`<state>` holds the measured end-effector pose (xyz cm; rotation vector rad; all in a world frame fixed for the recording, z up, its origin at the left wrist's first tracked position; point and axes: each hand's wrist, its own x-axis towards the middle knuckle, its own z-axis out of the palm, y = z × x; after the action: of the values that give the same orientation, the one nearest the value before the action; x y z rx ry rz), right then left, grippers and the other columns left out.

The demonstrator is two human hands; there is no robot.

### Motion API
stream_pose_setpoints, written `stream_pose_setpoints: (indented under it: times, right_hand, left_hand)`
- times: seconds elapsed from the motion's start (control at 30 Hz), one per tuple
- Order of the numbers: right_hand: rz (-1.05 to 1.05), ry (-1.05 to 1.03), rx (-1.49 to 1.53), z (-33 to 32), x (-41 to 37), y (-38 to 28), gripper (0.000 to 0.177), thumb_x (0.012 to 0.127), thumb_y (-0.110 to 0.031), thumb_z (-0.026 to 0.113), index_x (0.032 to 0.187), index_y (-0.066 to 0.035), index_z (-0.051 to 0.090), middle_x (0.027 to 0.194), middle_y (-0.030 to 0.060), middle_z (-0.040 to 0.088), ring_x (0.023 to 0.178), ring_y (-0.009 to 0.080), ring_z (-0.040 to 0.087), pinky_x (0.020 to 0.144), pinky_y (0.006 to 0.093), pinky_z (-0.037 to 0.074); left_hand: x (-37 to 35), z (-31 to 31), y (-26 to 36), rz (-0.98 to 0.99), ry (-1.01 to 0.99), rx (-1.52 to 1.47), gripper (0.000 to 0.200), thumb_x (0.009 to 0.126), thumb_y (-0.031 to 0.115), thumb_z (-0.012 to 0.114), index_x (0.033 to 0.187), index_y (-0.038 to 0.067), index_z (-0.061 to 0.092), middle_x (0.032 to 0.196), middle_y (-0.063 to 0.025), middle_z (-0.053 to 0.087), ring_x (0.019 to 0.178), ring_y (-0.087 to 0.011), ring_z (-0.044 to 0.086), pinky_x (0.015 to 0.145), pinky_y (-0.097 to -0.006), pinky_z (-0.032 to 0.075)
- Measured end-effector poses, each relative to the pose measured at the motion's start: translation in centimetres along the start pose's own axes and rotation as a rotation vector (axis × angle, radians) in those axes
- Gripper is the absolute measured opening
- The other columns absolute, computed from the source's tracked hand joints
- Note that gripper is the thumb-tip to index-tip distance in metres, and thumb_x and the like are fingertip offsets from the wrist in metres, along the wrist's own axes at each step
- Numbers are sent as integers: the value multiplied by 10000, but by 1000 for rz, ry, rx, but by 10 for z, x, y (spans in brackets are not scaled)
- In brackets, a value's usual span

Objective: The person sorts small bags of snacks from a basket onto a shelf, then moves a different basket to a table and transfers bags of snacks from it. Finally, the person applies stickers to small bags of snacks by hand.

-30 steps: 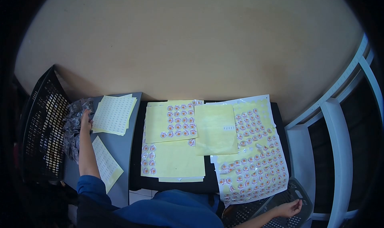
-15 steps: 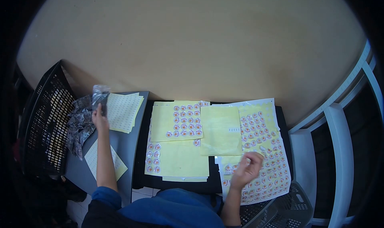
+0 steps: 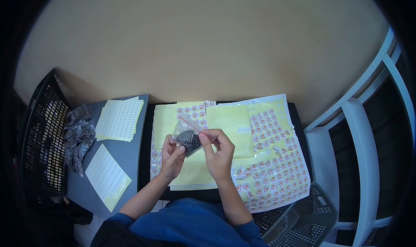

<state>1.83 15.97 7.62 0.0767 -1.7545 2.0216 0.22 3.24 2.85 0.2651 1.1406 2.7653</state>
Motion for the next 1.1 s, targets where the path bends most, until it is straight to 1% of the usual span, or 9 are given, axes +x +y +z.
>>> stream_pose_setpoints:
  times: [0.03, 0.1, 0.13, 0.17, 0.23, 0.27, 0.37, 0.47, 1.1]
  right_hand:
    - [3, 0, -3, -2, -1, -2, 60, 774, -21, 557, 806, 29, 559, 792, 71, 566, 735, 107, 531, 686, 227, 428]
    - [-125, -5, -39, -4, -3, -5, 64, 755, -15, 574, 804, 25, 561, 774, 75, 562, 710, 112, 529, 668, 226, 424]
    - [-165, -12, -81, -5, -2, -7, 57, 738, -6, 585, 784, 23, 566, 758, 82, 561, 687, 118, 525, 648, 224, 420]
    - [-161, -17, -80, -5, -3, -10, 57, 738, -6, 585, 784, 23, 566, 758, 82, 561, 687, 118, 525, 648, 224, 420]
    - [-167, -70, -121, -2, -5, -16, 49, 731, -6, 590, 767, 20, 570, 742, 80, 563, 679, 121, 525, 634, 225, 417]
    - [-164, -74, -122, 0, -6, -18, 49, 731, -6, 590, 767, 20, 570, 742, 80, 563, 679, 121, 525, 634, 225, 417]
    - [-189, -144, -184, 6, -8, -20, 48, 726, -8, 594, 763, 14, 573, 727, 76, 563, 661, 119, 521, 618, 224, 414]
    - [-170, -160, -149, 11, -11, -19, 54, 723, -15, 598, 765, 9, 572, 725, 74, 563, 644, 118, 514, 607, 227, 412]
    - [-289, -136, -144, 23, -15, -20, 43, 727, -8, 581, 755, 10, 553, 732, 84, 553, 636, 129, 510, 587, 229, 413]
  left_hand:
    - [1, 0, 2, -3, 2, -2, 317, 726, -50, 550, 872, 103, 313, 915, -38, 439, 898, -129, 478, 833, -280, 392]
    - [10, 4, 14, 250, -85, 263, 420, 694, -27, 583, 1003, 82, 321, 954, -57, 428, 927, -160, 479, 885, -320, 354]
    - [12, 3, 20, 280, -90, 411, 503, 674, 6, 614, 1094, 53, 340, 988, -74, 452, 954, -181, 476, 918, -332, 315]
    - [13, 4, 26, 280, -84, 413, 503, 674, 6, 614, 1094, 53, 340, 988, -74, 452, 954, -181, 476, 918, -332, 315]
    - [11, 11, 41, 260, -254, 686, 446, 682, 36, 624, 1073, 33, 411, 1010, -82, 488, 973, -182, 474, 907, -320, 322]
    - [7, 22, 47, 276, -194, 641, 293, 692, 63, 634, 962, 21, 528, 939, -87, 555, 927, -177, 510, 854, -305, 364]
    - [4, 22, 55, 310, -251, 765, 156, 704, 56, 626, 851, 22, 585, 821, -79, 588, 829, -167, 546, 766, -284, 410]
    - [3, 24, 59, 297, -207, 743, 57, 713, 39, 612, 768, 24, 606, 767, -80, 597, 765, -150, 555, 697, -263, 428]
    - [0, 28, 65, 555, -245, 817, 80, 689, -12, 598, 732, 28, 543, 724, -77, 553, 694, -148, 529, 632, -255, 421]
